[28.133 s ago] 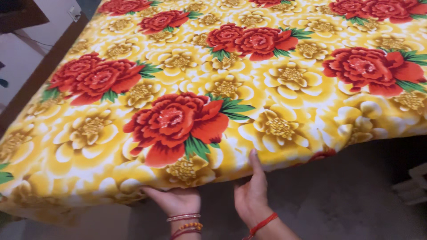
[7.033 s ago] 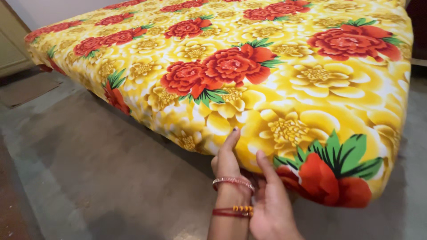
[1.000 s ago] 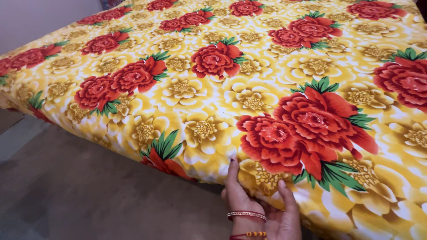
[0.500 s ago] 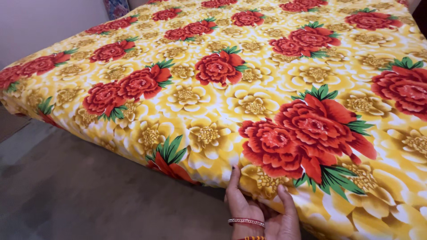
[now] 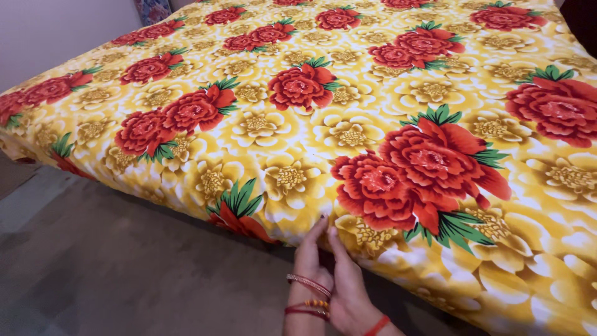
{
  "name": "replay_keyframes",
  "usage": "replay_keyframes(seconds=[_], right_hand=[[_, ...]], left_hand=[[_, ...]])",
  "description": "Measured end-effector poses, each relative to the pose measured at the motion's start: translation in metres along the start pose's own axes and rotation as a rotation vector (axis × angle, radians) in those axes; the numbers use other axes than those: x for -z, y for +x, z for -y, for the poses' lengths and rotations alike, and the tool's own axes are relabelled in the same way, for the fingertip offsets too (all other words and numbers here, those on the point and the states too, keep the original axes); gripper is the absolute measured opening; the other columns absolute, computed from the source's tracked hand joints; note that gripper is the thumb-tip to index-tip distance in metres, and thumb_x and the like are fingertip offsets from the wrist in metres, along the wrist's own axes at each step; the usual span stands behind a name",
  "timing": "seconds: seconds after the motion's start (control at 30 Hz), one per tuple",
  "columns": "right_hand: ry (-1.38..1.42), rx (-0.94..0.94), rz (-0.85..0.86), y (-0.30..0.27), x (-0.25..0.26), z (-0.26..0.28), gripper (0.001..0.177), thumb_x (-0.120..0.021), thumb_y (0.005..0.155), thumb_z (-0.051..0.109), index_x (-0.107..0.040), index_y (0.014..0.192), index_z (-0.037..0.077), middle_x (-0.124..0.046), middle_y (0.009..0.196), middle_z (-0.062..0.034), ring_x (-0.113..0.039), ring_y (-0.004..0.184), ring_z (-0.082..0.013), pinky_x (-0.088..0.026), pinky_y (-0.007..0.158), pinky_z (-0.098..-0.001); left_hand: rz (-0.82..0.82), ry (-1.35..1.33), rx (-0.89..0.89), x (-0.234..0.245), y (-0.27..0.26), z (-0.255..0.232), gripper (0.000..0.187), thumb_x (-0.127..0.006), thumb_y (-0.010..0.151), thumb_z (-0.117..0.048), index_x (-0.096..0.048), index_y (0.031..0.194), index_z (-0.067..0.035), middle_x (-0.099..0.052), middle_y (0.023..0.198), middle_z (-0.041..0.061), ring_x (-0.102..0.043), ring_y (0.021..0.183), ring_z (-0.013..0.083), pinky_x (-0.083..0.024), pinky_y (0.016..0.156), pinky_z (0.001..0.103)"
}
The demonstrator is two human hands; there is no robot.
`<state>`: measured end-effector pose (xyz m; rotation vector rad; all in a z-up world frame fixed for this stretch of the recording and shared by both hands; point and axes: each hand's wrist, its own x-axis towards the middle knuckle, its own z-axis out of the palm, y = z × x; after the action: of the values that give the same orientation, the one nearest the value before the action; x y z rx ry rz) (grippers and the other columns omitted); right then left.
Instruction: The person smooths and tucks a floral-patterned bedsheet onto a mattress. They work along the edges and corners, pulling the fabric taut and folding it under the mattress to create a neat appearance.
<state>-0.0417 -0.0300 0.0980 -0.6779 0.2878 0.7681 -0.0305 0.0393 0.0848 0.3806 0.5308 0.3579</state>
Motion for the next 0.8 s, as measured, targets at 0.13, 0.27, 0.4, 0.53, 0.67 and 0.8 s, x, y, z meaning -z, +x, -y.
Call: replay_keyframes(seconds=[0.13,0.27,0.4,0.53,0.67,0.8], right_hand=[[0.086,-0.006,-0.106,0.012,-0.01,-0.002,0.062,-0.074,0.081,0.047,-0.063,0.134,0.017,-0.066,0.125,-0.0048,-0.057,0.115,-0.0252,-0.045,0.106,-0.0443],[-0.012,-0.002,-0.291,0.032,-0.004,-0.01,0.066,-0.077,0.075,0.052,-0.059,0.133,0.028,-0.06,0.128,-0.0003,-0.049,0.119,-0.0204,-0.024,0.108,-0.0468],[0.009,0.103,-0.294,0.044,0.008,-0.022,0.062,-0.08,0.069,0.055,-0.063,0.121,0.025,-0.06,0.113,0.0022,-0.051,0.104,-0.0167,-0.03,0.094,-0.0401],[0.06,0.165,-0.318,0.047,0.011,-0.035,0.058,-0.079,0.071,0.056,-0.064,0.116,0.023,-0.059,0.105,0.0022,-0.052,0.098,-0.0159,-0.033,0.086,-0.0368],[0.092,0.188,-0.232,0.05,0.016,-0.045,0.055,-0.076,0.073,0.056,-0.065,0.118,0.026,-0.059,0.105,0.0063,-0.047,0.096,-0.0157,-0.035,0.085,-0.0369],[-0.024,0.097,-0.025,0.068,0.01,-0.064,0.054,-0.082,0.077,0.045,-0.064,0.121,0.02,-0.061,0.112,0.0015,-0.05,0.104,-0.018,-0.04,0.09,-0.0378]], left_hand=[[-0.071,-0.039,-0.078,0.002,0.004,-0.029,0.044,-0.075,0.084,-0.028,-0.069,0.123,-0.01,-0.075,0.112,0.008,-0.071,0.1,0.0267,-0.059,0.087,0.044],[-0.264,-0.067,-0.118,0.024,0.013,-0.063,0.055,-0.073,0.085,-0.044,-0.065,0.126,-0.009,-0.074,0.112,0.011,-0.072,0.1,0.0299,-0.058,0.085,0.048],[-0.261,0.036,-0.131,0.052,0.037,-0.062,0.056,-0.078,0.084,-0.045,-0.066,0.122,-0.006,-0.073,0.109,0.012,-0.071,0.097,0.0322,-0.057,0.077,0.05],[-0.303,0.104,-0.132,0.07,0.044,-0.054,0.05,-0.08,0.085,-0.046,-0.067,0.112,-0.006,-0.071,0.094,0.009,-0.067,0.08,0.0274,-0.047,0.062,0.044],[-0.224,0.009,-0.226,0.068,0.043,-0.052,0.043,-0.081,0.081,-0.034,-0.072,0.11,-0.004,-0.078,0.093,0.005,-0.075,0.08,0.0234,-0.061,0.07,0.042],[-0.22,0.1,-0.156,0.071,0.043,-0.068,0.043,-0.082,0.083,-0.033,-0.073,0.112,-0.004,-0.073,0.09,0.01,-0.068,0.073,0.0256,-0.055,0.064,0.04]])
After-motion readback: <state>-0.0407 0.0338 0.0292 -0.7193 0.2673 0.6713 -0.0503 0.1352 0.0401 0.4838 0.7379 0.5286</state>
